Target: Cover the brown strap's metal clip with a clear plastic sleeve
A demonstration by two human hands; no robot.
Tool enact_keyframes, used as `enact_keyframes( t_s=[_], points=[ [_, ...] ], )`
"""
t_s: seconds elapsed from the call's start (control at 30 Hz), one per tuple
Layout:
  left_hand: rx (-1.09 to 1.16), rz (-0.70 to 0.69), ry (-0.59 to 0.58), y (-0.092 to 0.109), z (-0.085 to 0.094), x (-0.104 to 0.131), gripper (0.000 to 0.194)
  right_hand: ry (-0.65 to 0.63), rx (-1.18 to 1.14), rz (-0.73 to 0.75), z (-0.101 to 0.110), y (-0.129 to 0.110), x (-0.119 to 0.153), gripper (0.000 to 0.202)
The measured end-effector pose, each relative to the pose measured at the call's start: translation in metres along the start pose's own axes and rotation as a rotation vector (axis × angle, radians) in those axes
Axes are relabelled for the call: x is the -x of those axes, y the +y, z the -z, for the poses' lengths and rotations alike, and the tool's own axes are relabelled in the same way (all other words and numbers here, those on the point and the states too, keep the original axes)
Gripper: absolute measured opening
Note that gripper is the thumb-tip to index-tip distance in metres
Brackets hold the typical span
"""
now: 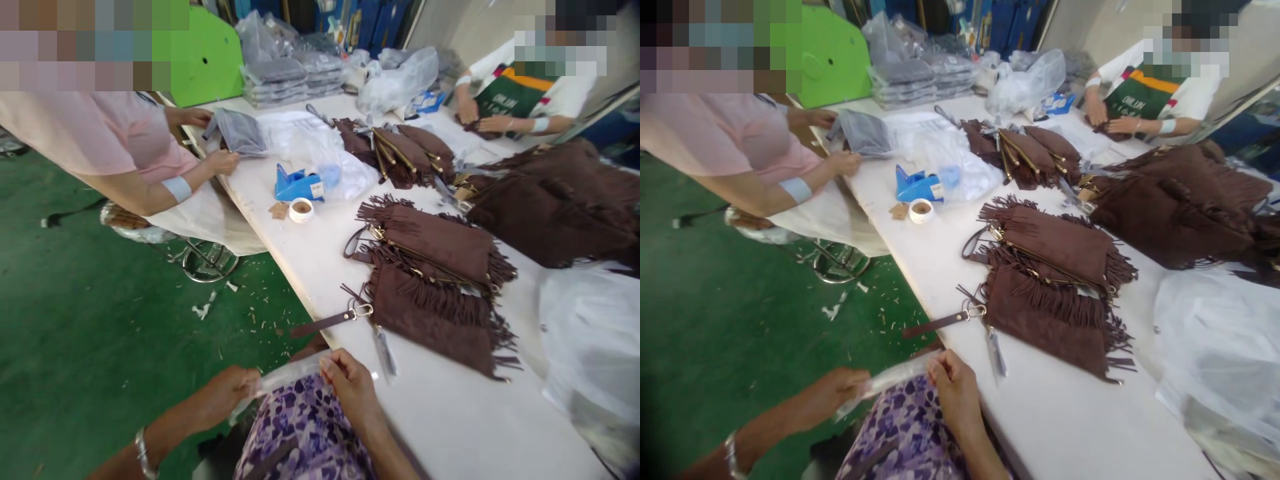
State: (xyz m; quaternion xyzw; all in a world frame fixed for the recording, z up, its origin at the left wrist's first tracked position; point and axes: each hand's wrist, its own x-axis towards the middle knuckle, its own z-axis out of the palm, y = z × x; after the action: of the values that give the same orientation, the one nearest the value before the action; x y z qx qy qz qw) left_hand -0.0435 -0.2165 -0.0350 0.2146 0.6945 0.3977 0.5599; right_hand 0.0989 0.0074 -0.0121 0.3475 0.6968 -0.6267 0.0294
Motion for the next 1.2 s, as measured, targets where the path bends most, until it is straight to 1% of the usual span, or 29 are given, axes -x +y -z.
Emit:
enact_keyframes(
  t_s=[0.03, 0.07, 0.13, 0.17, 0.2, 0.27, 0.37, 0.43, 0.5, 0.6, 0.7, 0.8, 0.93, 1.07, 1.2],
  points=[
    [0.068, -0.019, 0.021, -0.001, 0.001, -0.003, 0.044, -0.015, 0.015, -0.01, -0.008, -0.001, -0.001, 0.029],
    [0.168, -0.047, 0.029, -0.001, 0.001, -0.009, 0.048, -0.027, 0.031, -0.016, -0.015, -0.002, -0.002, 0.029],
    [0.39, -0.106, -0.001, 0.005, -0.004, -0.024, 0.061, -0.034, 0.068, 0.001, -0.026, -0.004, -0.004, 0.031],
    [0.474, -0.122, -0.027, 0.009, -0.007, -0.033, 0.061, -0.026, 0.088, 0.018, -0.03, -0.004, -0.006, 0.031],
    [0.528, -0.126, -0.04, 0.011, -0.01, -0.042, 0.056, -0.021, 0.101, 0.032, -0.033, -0.004, -0.007, 0.032],
    [0.56, -0.115, -0.008, 0.011, -0.016, -0.056, 0.047, -0.015, 0.083, 0.016, -0.036, -0.001, -0.009, 0.033],
    [0.517, -0.089, 0.097, -0.002, -0.016, -0.066, 0.045, 0.003, -0.085, -0.126, -0.036, 0.007, -0.012, 0.036],
    [0.498, -0.082, 0.128, -0.012, -0.011, -0.065, 0.043, 0.041, -0.243, -0.241, -0.036, 0.012, -0.015, 0.042],
    [0.494, -0.064, 0.151, -0.018, -0.005, -0.059, 0.04, 0.074, -0.395, -0.295, -0.04, 0.012, -0.021, 0.048],
    [0.438, -0.024, 0.213, -0.019, 0.002, -0.048, 0.038, 0.109, -0.593, -0.301, -0.053, 0.003, -0.034, 0.04],
    [0.374, 0.0, 0.251, -0.019, 0.005, -0.042, 0.038, 0.178, -0.712, -0.31, -0.065, -0.006, -0.045, 0.034],
    [0.381, -0.016, 0.258, -0.018, 0.007, -0.042, 0.038, 0.181, -0.717, -0.255, -0.067, -0.008, -0.048, 0.031],
    [0.39, -0.059, 0.198, -0.011, 0.008, -0.043, 0.04, 0.1, -0.694, -0.221, -0.059, -0.004, -0.042, 0.028],
    [0.453, -0.018, 0.128, 0.0, 0.006, -0.042, 0.04, 0.031, -0.679, -0.211, -0.052, 0.002, -0.037, 0.026],
    [0.54, 0.002, 0.098, 0.008, 0.004, -0.041, 0.04, 0.033, -0.591, -0.183, -0.049, 0.004, -0.034, 0.028]
  ],
)
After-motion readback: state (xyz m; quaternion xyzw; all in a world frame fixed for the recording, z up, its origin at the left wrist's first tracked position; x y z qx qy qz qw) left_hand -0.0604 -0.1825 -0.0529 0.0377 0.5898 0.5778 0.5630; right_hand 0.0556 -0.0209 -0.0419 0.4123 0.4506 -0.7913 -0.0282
